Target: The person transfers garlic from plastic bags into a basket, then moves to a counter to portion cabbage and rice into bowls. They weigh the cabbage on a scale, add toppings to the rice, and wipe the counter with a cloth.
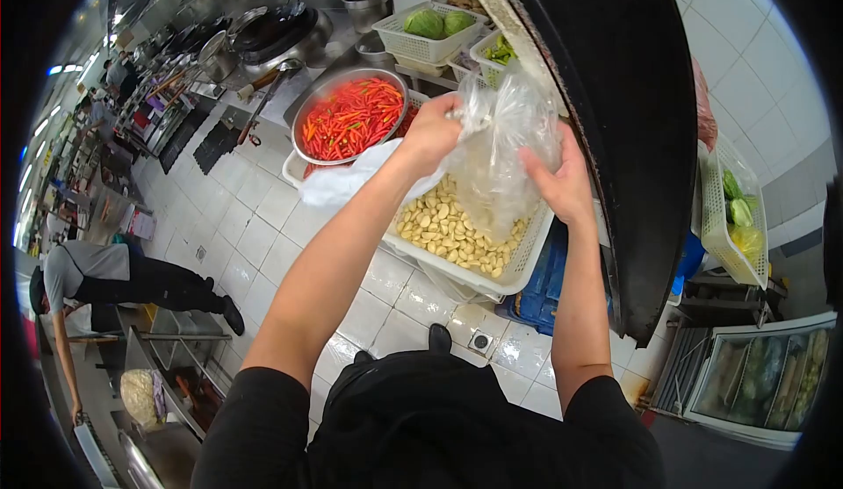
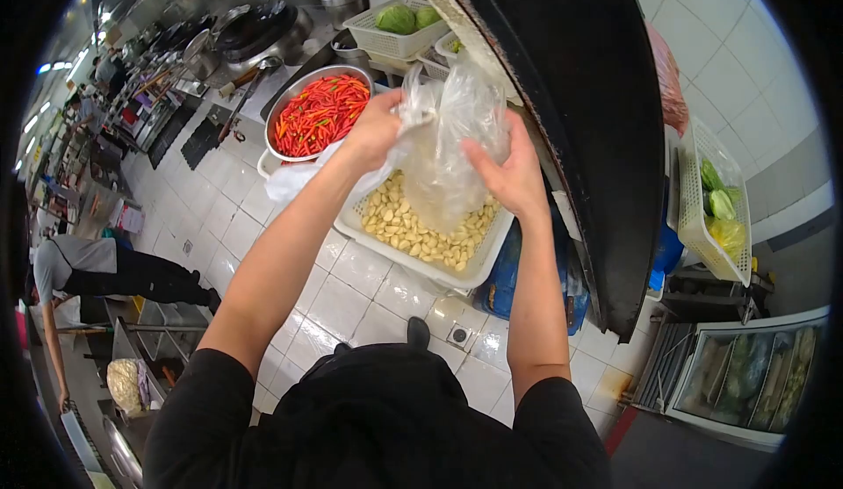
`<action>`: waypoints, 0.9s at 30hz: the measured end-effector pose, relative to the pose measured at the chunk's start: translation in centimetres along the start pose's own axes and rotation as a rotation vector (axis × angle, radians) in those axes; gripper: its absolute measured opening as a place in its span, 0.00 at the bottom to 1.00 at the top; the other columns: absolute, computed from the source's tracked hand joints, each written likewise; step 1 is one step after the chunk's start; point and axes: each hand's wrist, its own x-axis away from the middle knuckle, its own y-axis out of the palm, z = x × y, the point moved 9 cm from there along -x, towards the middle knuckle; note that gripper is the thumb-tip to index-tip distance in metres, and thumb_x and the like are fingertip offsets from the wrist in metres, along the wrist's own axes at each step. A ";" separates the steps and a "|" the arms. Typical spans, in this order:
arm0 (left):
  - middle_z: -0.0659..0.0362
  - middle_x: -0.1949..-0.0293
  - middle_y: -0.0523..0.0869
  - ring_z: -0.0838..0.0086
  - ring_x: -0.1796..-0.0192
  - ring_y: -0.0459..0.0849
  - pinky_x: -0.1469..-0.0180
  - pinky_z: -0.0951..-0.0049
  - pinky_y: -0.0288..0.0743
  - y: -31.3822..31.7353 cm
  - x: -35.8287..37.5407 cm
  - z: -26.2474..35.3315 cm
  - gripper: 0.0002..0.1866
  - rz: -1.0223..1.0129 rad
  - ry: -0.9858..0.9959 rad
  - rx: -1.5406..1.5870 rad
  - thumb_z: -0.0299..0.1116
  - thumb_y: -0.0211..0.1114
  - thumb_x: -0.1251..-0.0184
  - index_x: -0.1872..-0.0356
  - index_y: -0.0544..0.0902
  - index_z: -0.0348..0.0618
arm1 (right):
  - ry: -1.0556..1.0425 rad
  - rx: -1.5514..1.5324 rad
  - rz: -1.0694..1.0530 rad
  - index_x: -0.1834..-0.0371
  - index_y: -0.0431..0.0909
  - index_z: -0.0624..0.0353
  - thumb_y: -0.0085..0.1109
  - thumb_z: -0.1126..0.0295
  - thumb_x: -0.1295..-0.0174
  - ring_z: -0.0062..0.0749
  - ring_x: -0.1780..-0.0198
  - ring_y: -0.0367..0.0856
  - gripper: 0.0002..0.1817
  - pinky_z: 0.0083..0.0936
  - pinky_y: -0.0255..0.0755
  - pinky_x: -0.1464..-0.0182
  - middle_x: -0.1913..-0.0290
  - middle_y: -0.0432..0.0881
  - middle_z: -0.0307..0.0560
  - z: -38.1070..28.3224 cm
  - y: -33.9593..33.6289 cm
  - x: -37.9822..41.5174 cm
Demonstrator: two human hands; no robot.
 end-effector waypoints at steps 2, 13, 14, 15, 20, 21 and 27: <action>0.55 0.57 0.93 0.66 0.54 0.92 0.50 0.65 0.85 0.9 1.3 4.5 0.11 -0.010 -0.026 0.115 0.25 0.77 0.35 0.54 0.87 0.36 | -0.129 0.098 -0.029 0.21 0.67 0.65 0.79 0.67 0.37 0.36 0.32 0.82 0.43 0.35 0.74 0.28 0.30 0.82 0.56 -2.1 2.5 -0.2; 0.49 0.36 0.82 0.53 0.39 0.82 0.35 0.56 0.77 -16.1 11.5 5.4 0.25 0.255 0.376 -0.453 0.37 0.81 0.40 0.41 0.86 0.45 | 0.034 -0.679 -0.102 0.20 0.68 0.60 0.64 0.84 0.33 0.41 0.31 0.82 0.36 0.42 0.75 0.25 0.27 0.79 0.50 7.9 23.4 0.4; 0.47 0.36 0.81 0.51 0.39 0.80 0.35 0.55 0.76 -18.8 15.5 5.9 0.27 0.387 0.386 -0.559 0.39 0.83 0.43 0.42 0.86 0.44 | 0.016 -0.634 -0.097 0.19 0.67 0.60 0.61 0.83 0.33 0.42 0.29 0.81 0.36 0.43 0.75 0.24 0.25 0.78 0.51 6.1 26.6 1.1; 0.47 0.36 0.81 0.51 0.39 0.80 0.35 0.55 0.76 -21.9 19.4 6.0 0.27 0.458 0.384 -0.573 0.39 0.83 0.43 0.42 0.86 0.44 | -0.007 -0.572 -0.073 0.18 0.66 0.60 0.59 0.83 0.32 0.44 0.27 0.80 0.36 0.44 0.75 0.24 0.24 0.77 0.52 4.4 29.2 2.1; 0.47 0.32 0.82 0.58 0.27 0.79 0.22 0.58 0.71 -40.7 33.2 -7.2 0.40 0.810 0.092 -0.212 0.41 0.77 0.27 0.17 0.69 0.50 | 0.489 -0.767 -0.333 0.23 0.72 0.60 0.53 0.79 0.31 0.42 0.34 0.85 0.30 0.40 0.80 0.31 0.30 0.83 0.52 7.9 52.7 10.8; 0.49 0.29 0.81 0.62 0.24 0.78 0.20 0.57 0.69 -43.0 35.3 -9.3 0.42 0.684 0.109 0.106 0.41 0.75 0.24 0.14 0.65 0.50 | 0.476 -0.691 -0.455 0.24 0.74 0.61 0.51 0.80 0.30 0.41 0.37 0.86 0.29 0.39 0.80 0.33 0.34 0.85 0.51 8.8 58.3 13.2; 0.58 0.43 0.90 0.72 0.44 0.90 0.39 0.67 0.85 -59.6 57.9 -19.8 0.22 1.121 -0.050 0.503 0.30 0.73 0.25 0.33 0.81 0.44 | 0.173 0.128 -1.266 0.30 0.76 0.67 0.63 0.76 0.39 0.50 0.31 0.78 0.30 0.42 0.72 0.28 0.32 0.79 0.59 7.3 83.7 28.4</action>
